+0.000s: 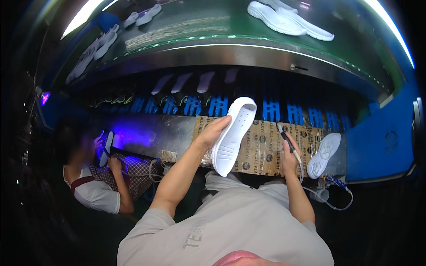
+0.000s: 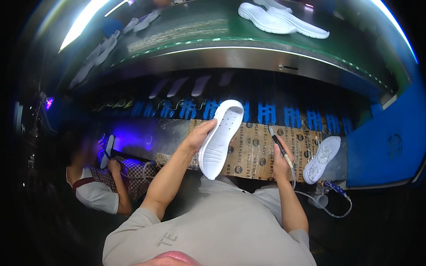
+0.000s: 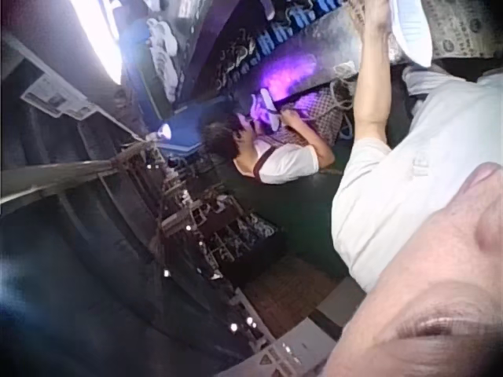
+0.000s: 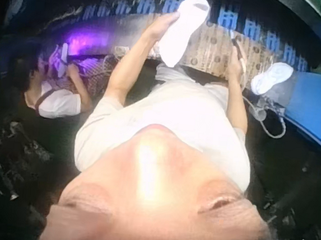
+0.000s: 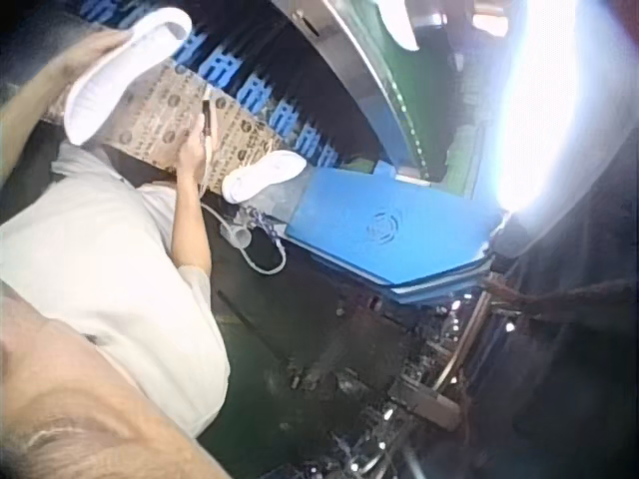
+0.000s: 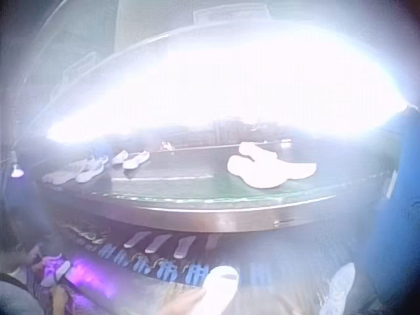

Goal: The person picks up white shoe insoles from a conveyor belt, applies glue to the bottom surface using a brush, and places them back on the belt. The process is repeated for multiple insoles in a factory setting.

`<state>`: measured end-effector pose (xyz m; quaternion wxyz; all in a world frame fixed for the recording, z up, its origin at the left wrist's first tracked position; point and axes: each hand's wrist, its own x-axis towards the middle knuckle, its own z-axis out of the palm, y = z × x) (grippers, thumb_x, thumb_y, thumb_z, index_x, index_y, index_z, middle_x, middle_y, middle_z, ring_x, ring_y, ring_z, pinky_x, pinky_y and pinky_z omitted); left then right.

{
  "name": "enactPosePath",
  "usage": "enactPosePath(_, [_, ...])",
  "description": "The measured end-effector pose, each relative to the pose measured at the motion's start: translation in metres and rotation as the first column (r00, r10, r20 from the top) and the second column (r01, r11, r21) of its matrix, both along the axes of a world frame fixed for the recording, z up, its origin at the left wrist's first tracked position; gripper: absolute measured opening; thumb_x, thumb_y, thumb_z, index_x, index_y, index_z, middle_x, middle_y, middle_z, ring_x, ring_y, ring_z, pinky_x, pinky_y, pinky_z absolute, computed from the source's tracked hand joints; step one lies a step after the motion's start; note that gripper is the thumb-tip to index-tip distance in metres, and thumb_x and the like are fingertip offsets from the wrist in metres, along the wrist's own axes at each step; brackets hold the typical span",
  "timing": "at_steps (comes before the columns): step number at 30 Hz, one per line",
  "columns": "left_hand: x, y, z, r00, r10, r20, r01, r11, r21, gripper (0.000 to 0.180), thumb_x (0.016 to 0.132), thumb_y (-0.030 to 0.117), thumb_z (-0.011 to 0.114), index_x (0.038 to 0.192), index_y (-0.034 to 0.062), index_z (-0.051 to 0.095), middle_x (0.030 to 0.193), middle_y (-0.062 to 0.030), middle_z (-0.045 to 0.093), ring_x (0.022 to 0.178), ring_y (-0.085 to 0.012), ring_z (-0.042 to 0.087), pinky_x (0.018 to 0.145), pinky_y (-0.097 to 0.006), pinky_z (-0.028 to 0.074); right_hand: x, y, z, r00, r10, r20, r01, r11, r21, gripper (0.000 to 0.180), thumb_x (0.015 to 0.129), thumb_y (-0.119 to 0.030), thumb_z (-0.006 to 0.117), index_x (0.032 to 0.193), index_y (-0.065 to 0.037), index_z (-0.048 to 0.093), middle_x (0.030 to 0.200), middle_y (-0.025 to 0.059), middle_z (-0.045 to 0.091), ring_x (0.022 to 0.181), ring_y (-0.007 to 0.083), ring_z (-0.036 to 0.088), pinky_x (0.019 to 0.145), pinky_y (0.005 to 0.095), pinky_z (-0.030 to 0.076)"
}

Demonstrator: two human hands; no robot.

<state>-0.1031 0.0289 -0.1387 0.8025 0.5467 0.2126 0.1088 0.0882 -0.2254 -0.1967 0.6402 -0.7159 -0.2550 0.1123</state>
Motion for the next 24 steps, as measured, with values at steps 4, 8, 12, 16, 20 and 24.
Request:
enactPosePath(4, [0.034, 0.032, 0.163, 0.918, -0.044, 0.393, 0.033, 0.999, 0.035, 0.059, 0.112, 0.038, 0.025, 0.141, -0.0051, 0.053, 0.113, -0.0255, 0.071, 0.097, -0.0342, 0.074, 0.086, -0.045, 0.064, 0.016, -0.006, -0.056, 0.954, 0.020, 0.299, -0.006, 0.999, -0.048, 0.034, 0.101, -0.017, 0.066, 0.130, 0.001, 0.069, 0.105, 0.0109, 0.074, 0.083, 0.0175, 0.065, 0.077, 0.0322, 0.053])
enactPosePath(8, [0.098, 0.124, 0.255, 0.815, 0.390, 0.430, -0.469, 0.879, 0.092, 0.054, 0.113, 0.034, 0.032, 0.137, -0.0094, 0.053, 0.121, -0.0241, 0.070, 0.103, -0.0303, 0.073, 0.094, -0.044, 0.061, 0.009, -0.004, -0.073, 0.985, 0.051, 0.165, -0.037, 0.996, -0.086, 0.032, 0.099, -0.013, 0.067, 0.127, 0.001, 0.069, 0.115, 0.0163, 0.074, 0.102, 0.0255, 0.069, 0.091, 0.0361, 0.053])
enactPosePath(12, [0.104, 0.230, 0.219, 0.652, 0.731, 0.201, -0.180, -0.108, 0.978, 0.057, 0.101, 0.041, 0.053, 0.135, -0.0047, 0.059, 0.136, -0.0310, 0.062, 0.127, -0.0427, 0.061, 0.105, -0.052, 0.050, 0.005, -0.003, -0.064, 0.977, 0.083, 0.196, -0.070, 0.995, -0.074, 0.034, 0.099, -0.016, 0.068, 0.127, 0.001, 0.070, 0.118, 0.0173, 0.074, 0.105, 0.0257, 0.070, 0.092, 0.0363, 0.053])
enactPosePath(16, [0.111, 0.236, 0.210, 0.615, 0.765, -0.189, 0.185, 0.093, 0.978, 0.054, 0.104, 0.038, 0.049, 0.145, 0.0042, 0.056, 0.155, -0.0262, 0.046, 0.144, -0.0417, 0.045, 0.117, -0.056, 0.036, 0.005, -0.004, -0.057, 0.974, 0.110, 0.198, -0.092, 0.991, -0.098, 0.030, 0.096, -0.010, 0.069, 0.124, 0.002, 0.070, 0.112, 0.0166, 0.073, 0.101, 0.0289, 0.069, 0.090, 0.0353, 0.052])
enactPosePath(20, [0.125, 0.245, 0.213, 0.556, 0.790, -0.259, 0.324, 0.081, 0.943, 0.057, 0.104, 0.040, 0.043, 0.144, 0.0014, 0.056, 0.149, -0.0255, 0.054, 0.143, -0.0415, 0.046, 0.117, -0.051, 0.038, 0.009, -0.004, -0.059, 0.978, 0.071, 0.198, -0.059, 0.996, -0.069, 0.030, 0.094, -0.006, 0.070, 0.122, 0.004, 0.070, 0.112, 0.0178, 0.073, 0.102, 0.0301, 0.069, 0.091, 0.0360, 0.052])
enactPosePath(24, [0.125, 0.312, 0.211, 0.469, 0.815, -0.340, 0.360, 0.175, 0.917, 0.056, 0.105, 0.038, 0.046, 0.150, 0.0056, 0.053, 0.159, -0.0224, 0.043, 0.148, -0.0406, 0.039, 0.119, -0.058, 0.032, 0.012, -0.003, -0.059, 0.982, 0.077, 0.174, -0.067, 0.996, -0.065, 0.033, 0.093, -0.004, 0.069, 0.124, 0.004, 0.070, 0.114, 0.0189, 0.073, 0.104, 0.0314, 0.070, 0.093, 0.0375, 0.053])
